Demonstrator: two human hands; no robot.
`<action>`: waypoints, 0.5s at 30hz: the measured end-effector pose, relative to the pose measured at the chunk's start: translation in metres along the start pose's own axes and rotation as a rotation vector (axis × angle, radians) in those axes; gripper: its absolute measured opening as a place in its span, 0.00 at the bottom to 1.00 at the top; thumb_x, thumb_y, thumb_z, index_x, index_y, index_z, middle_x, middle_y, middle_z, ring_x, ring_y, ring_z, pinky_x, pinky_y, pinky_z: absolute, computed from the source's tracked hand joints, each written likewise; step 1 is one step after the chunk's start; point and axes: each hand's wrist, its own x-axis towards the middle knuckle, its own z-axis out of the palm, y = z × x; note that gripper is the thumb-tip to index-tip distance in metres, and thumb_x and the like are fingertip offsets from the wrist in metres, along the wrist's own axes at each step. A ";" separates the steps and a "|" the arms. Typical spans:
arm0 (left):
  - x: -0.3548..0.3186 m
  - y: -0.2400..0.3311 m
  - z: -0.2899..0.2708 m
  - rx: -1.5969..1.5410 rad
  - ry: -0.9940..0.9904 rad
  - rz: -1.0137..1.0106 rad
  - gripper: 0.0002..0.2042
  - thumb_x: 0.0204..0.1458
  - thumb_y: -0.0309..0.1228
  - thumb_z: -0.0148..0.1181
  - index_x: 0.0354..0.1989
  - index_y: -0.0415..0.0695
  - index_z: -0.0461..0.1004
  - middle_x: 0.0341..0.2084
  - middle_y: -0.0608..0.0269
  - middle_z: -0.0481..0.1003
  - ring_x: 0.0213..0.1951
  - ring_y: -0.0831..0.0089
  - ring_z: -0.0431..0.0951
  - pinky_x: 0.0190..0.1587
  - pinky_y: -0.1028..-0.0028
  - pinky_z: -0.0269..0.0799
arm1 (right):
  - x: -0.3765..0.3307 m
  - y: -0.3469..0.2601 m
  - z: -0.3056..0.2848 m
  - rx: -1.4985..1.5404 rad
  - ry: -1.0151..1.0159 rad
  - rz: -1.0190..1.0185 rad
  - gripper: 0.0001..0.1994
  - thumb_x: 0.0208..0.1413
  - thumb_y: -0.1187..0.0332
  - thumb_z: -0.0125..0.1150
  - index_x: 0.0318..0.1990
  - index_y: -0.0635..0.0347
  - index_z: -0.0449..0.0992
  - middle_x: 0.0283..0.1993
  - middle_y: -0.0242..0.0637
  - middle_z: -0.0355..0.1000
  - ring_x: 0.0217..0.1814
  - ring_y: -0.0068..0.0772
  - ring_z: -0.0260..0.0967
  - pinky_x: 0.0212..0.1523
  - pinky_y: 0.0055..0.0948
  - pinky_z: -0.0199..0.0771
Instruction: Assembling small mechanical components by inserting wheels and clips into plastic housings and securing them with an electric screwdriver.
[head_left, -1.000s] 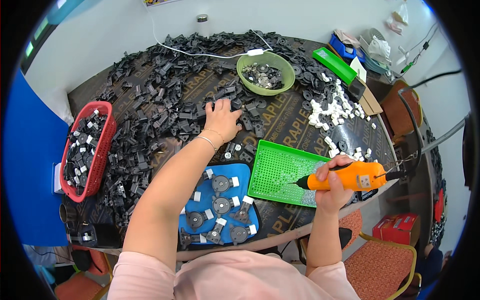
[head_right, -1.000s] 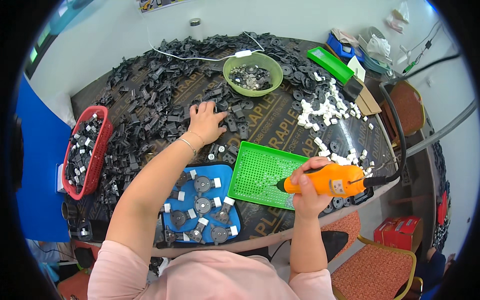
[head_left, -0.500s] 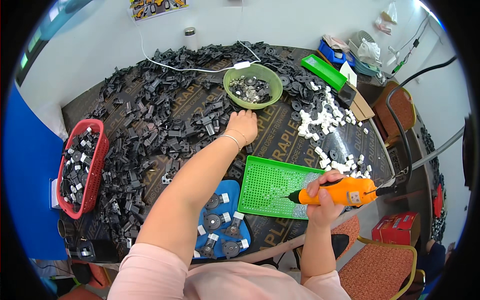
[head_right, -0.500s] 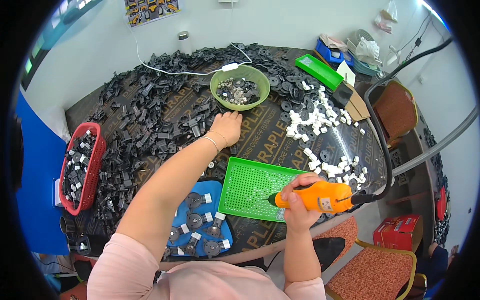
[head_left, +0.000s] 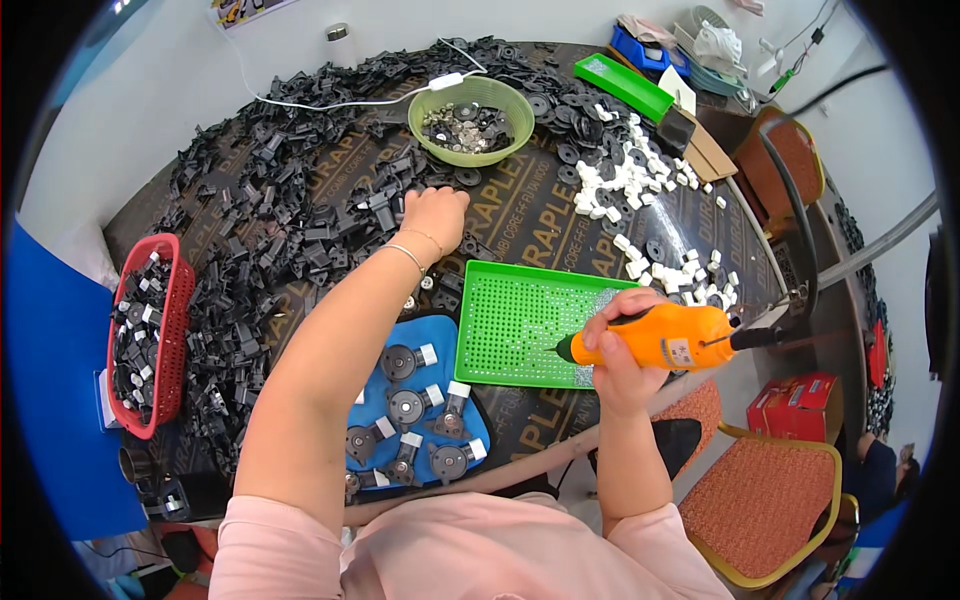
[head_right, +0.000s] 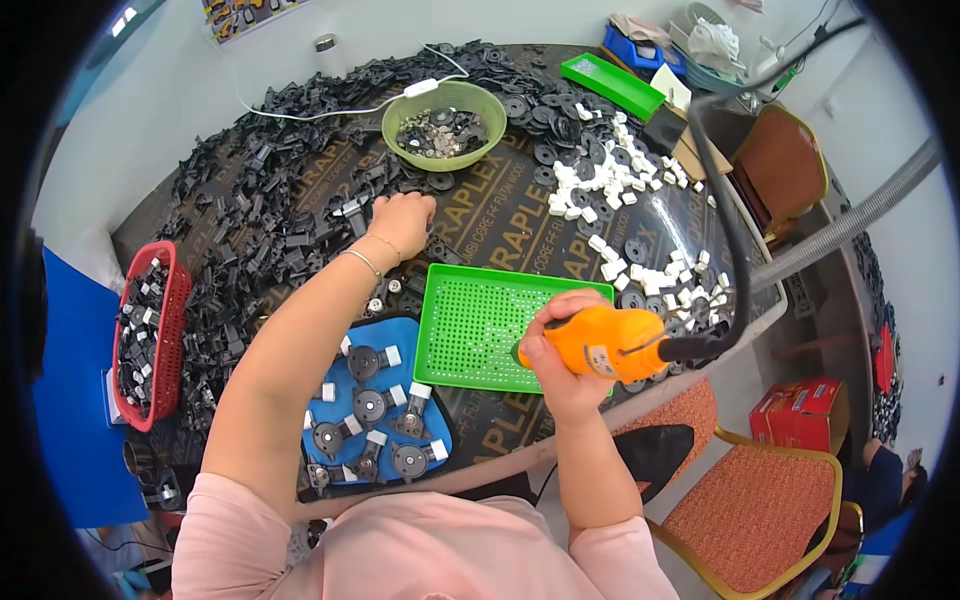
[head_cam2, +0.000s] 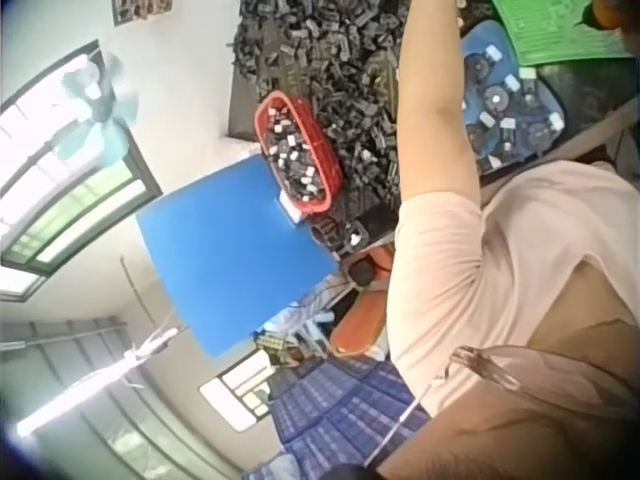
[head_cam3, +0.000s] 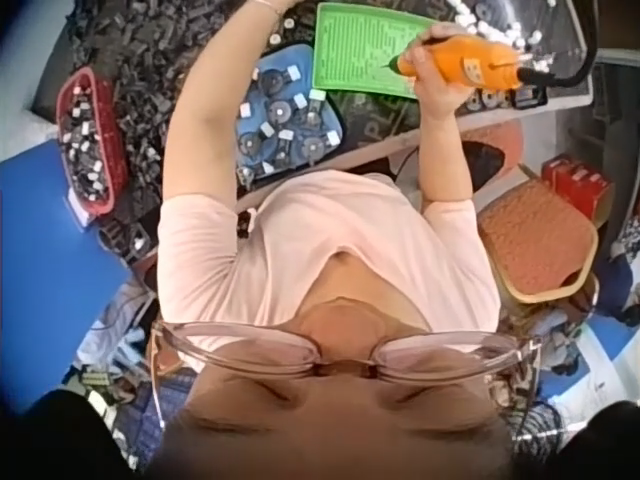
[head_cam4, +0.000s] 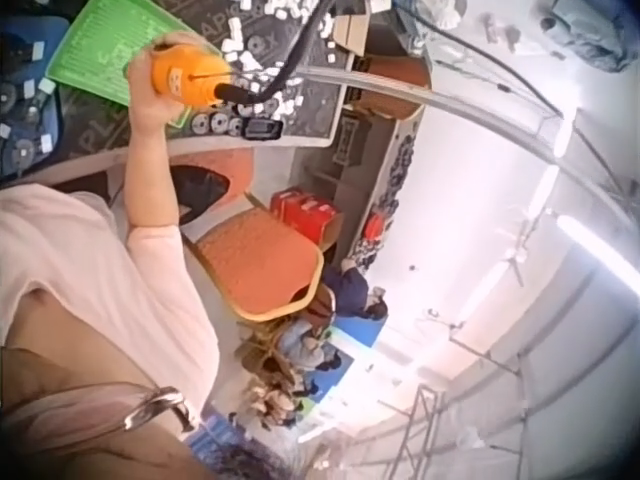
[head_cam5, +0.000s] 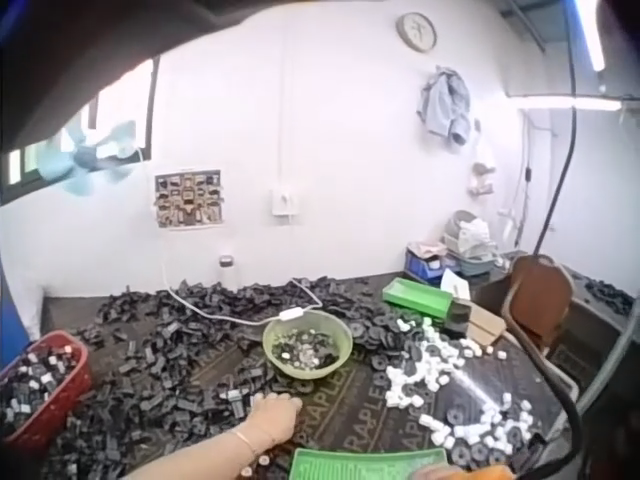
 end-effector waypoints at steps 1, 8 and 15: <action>-0.001 0.002 0.000 0.001 -0.002 0.003 0.10 0.40 0.22 0.55 0.32 0.49 0.71 0.33 0.60 0.71 0.44 0.61 0.69 0.49 0.58 0.56 | 0.000 0.001 -0.001 -0.027 -0.010 -0.045 0.16 0.42 0.83 0.59 0.40 0.66 0.65 0.37 0.41 0.63 0.29 0.27 0.66 0.30 0.22 0.71; -0.011 0.010 -0.012 -0.022 0.049 -0.095 0.08 0.39 0.26 0.61 0.29 0.45 0.72 0.34 0.58 0.71 0.46 0.59 0.69 0.52 0.55 0.53 | 0.004 -0.012 0.001 -0.081 -0.022 -0.009 0.24 0.47 0.67 0.62 0.51 0.63 0.62 0.45 0.40 0.64 0.40 0.32 0.68 0.42 0.31 0.69; -0.045 0.004 -0.052 -0.640 0.306 0.062 0.09 0.40 0.27 0.61 0.29 0.40 0.69 0.28 0.55 0.71 0.33 0.63 0.73 0.37 0.69 0.68 | 0.017 0.000 -0.009 0.294 0.001 0.064 0.40 0.46 0.39 0.57 0.59 0.61 0.56 0.55 0.40 0.61 0.56 0.40 0.61 0.57 0.37 0.59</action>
